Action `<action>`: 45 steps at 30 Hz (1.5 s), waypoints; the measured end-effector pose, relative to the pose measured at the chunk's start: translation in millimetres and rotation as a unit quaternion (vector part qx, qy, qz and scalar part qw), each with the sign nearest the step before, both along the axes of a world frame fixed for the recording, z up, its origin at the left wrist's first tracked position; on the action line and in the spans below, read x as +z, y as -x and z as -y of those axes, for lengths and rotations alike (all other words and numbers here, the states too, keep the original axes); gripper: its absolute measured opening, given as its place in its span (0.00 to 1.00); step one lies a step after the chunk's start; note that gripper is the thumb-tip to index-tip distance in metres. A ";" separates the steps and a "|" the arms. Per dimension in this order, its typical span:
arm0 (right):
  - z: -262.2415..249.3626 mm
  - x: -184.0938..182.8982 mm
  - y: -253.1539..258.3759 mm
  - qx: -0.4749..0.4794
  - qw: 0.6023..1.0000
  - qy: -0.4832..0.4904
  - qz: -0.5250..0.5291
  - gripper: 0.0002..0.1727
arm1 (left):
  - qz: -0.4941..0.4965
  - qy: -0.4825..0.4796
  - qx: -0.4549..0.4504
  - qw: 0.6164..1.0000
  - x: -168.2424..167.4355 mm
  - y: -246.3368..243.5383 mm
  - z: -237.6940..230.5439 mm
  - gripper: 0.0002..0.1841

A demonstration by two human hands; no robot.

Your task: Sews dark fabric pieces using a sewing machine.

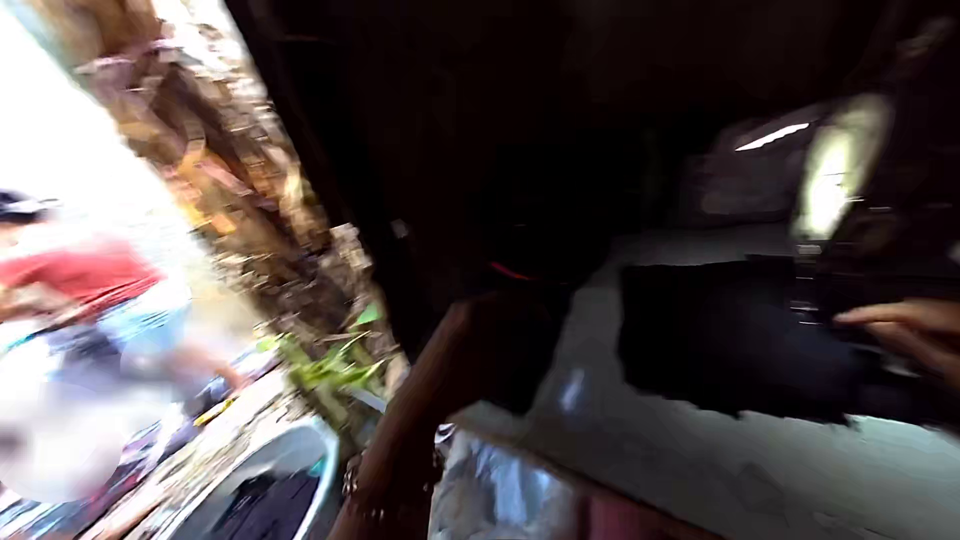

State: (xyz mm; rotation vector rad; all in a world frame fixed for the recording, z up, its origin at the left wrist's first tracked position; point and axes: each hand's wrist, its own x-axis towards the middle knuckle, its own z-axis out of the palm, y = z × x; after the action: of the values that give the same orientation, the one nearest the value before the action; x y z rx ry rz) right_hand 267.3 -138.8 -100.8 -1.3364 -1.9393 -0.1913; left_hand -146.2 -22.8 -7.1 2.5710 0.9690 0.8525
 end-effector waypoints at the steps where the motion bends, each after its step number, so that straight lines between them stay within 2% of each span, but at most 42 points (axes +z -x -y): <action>1: -6.8 -16.5 -17.2 0.015 0.998 -0.043 0.036 0.19 | 0.003 -0.016 -0.094 0.995 -2.8 -37.5 -2.9 0.09; 4: -10.7 -28.2 -25.5 0.051 0.995 -0.037 0.073 0.20 | -0.015 -0.030 -0.310 0.950 -15.1 -134.3 -16.8 0.11; 7: -6.2 -29.2 -18.4 0.084 0.993 -0.008 0.077 0.21 | -0.034 0.012 -0.407 0.913 -42.8 -196.6 -43.1 0.10; 9: -3.8 -28.7 -16.8 0.087 0.992 0.002 0.088 0.21 | -0.063 0.036 -0.441 0.895 -67.2 -212.6 -61.0 0.14; 12: -2.5 -27.5 -15.9 0.084 0.992 0.017 0.089 0.22 | -0.116 0.045 -0.451 0.884 -79.7 -211.7 -75.8 0.22; 15: -1.1 -27.2 -13.1 0.071 0.993 0.036 0.090 0.23 | -0.151 0.034 -0.437 0.886 -79.1 -208.0 -85.8 0.23; 17: -2.1 -25.4 -9.3 0.071 0.991 0.007 0.113 0.26 | -0.155 0.030 -0.416 0.895 -79.0 -207.9 -86.2 0.21; 21: -1.5 -19.7 7.1 0.098 0.987 0.031 0.122 0.31 | -0.163 0.022 -0.347 0.924 -78.0 -206.2 -72.8 0.20; 25: -1.7 -19.5 0.9 0.086 0.990 0.069 0.093 0.31 | -0.233 0.004 -0.252 0.939 -67.8 -208.4 -52.9 0.22; 30: -8.7 -21.9 -16.9 0.060 0.992 0.087 0.074 0.31 | -0.341 -0.071 -0.174 0.921 -52.6 -220.6 -26.6 0.30; 33: -9.4 -19.6 -23.4 0.027 0.990 0.113 0.079 0.31 | -0.358 -0.083 -0.158 0.917 -50.7 -224.1 -22.4 0.31; 34: -9.4 -18.8 -24.7 0.019 0.990 0.117 0.082 0.31 | -0.334 -0.082 -0.176 0.923 -52.5 -221.7 -24.0 0.30; 36: -9.2 -21.3 -25.6 0.025 0.992 0.077 0.092 0.32 | -0.180 -0.090 -0.282 0.938 -64.6 -213.0 -37.9 0.23; 38: -5.3 -20.5 -19.5 0.073 0.992 0.046 0.090 0.33 | -0.059 -0.045 -0.437 0.896 -73.3 -210.9 -53.9 0.13; 40: -3.7 -19.4 -13.2 0.119 0.988 0.051 0.087 0.35 | -0.059 0.014 -0.503 0.862 -76.1 -210.9 -60.1 0.11; 45: -9.4 -22.1 -16.9 0.093 0.990 0.081 0.072 0.36 | -0.116 0.022 -0.475 0.872 -72.4 -210.6 -61.3 0.16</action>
State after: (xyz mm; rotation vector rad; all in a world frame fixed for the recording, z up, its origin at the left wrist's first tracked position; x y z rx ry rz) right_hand 284.2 -129.4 -122.9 -1.2637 -2.2279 -0.0394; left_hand 64.4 38.5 -79.5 2.6399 -0.2956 0.2286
